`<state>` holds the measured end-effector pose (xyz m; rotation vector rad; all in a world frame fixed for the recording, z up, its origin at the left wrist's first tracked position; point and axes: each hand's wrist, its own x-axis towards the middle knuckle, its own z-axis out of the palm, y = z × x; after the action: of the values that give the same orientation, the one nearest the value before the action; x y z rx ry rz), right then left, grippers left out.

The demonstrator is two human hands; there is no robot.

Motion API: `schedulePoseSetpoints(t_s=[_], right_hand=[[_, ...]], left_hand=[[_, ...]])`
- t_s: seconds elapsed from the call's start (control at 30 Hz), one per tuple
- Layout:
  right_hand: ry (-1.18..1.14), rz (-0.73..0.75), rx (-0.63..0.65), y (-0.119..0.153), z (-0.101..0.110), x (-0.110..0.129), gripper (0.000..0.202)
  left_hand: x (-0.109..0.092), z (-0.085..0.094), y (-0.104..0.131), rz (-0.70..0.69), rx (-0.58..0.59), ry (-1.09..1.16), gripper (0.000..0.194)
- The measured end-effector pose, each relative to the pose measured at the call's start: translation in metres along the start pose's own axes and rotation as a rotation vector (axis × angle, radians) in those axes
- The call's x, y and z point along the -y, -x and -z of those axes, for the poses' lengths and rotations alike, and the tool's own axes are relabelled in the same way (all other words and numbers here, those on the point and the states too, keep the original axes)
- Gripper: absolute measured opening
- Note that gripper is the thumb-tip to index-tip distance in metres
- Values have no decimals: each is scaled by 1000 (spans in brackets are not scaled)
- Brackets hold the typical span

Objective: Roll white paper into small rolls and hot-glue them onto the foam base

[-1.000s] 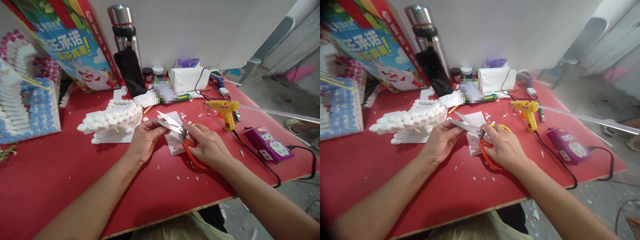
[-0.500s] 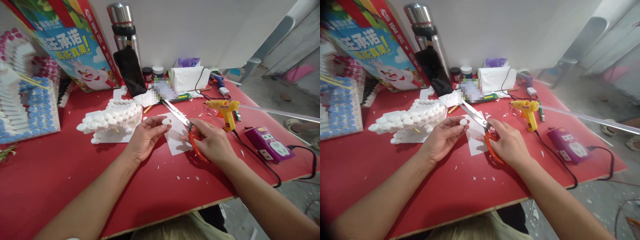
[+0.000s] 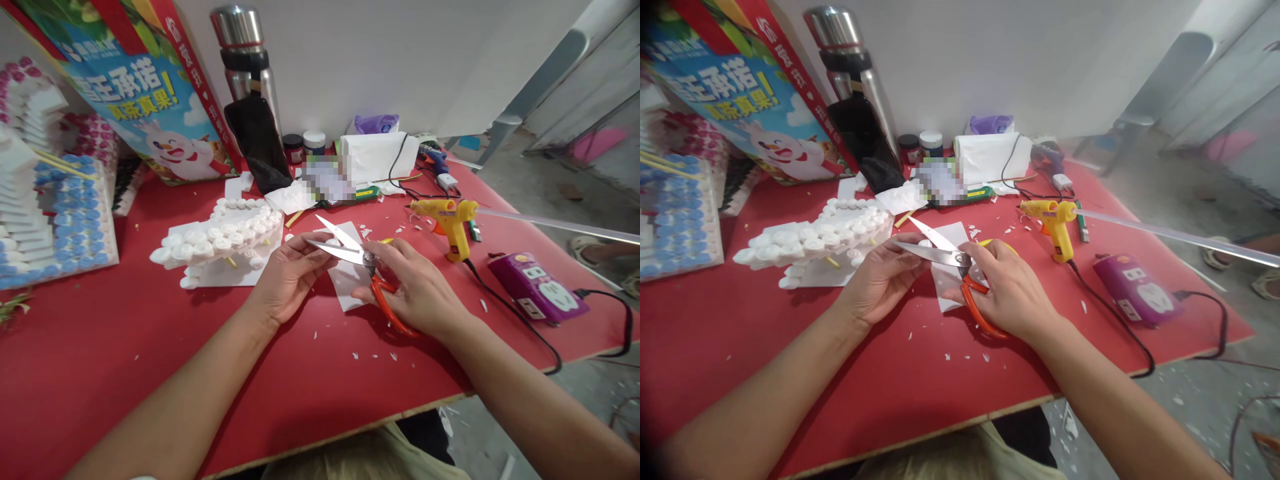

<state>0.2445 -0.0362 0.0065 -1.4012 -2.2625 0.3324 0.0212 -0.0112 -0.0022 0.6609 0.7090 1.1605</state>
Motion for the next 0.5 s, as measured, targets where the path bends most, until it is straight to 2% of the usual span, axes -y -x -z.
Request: schedulePoseSetpoints(t_s=[0.2, 0.5], right_hand=[[34, 2, -22, 0, -1, -2, 60], [46, 16, -47, 2, -1, 0, 48]], left_hand=[[1, -1, 1, -24, 32, -15, 21], [1, -1, 2, -23, 2, -43, 15]])
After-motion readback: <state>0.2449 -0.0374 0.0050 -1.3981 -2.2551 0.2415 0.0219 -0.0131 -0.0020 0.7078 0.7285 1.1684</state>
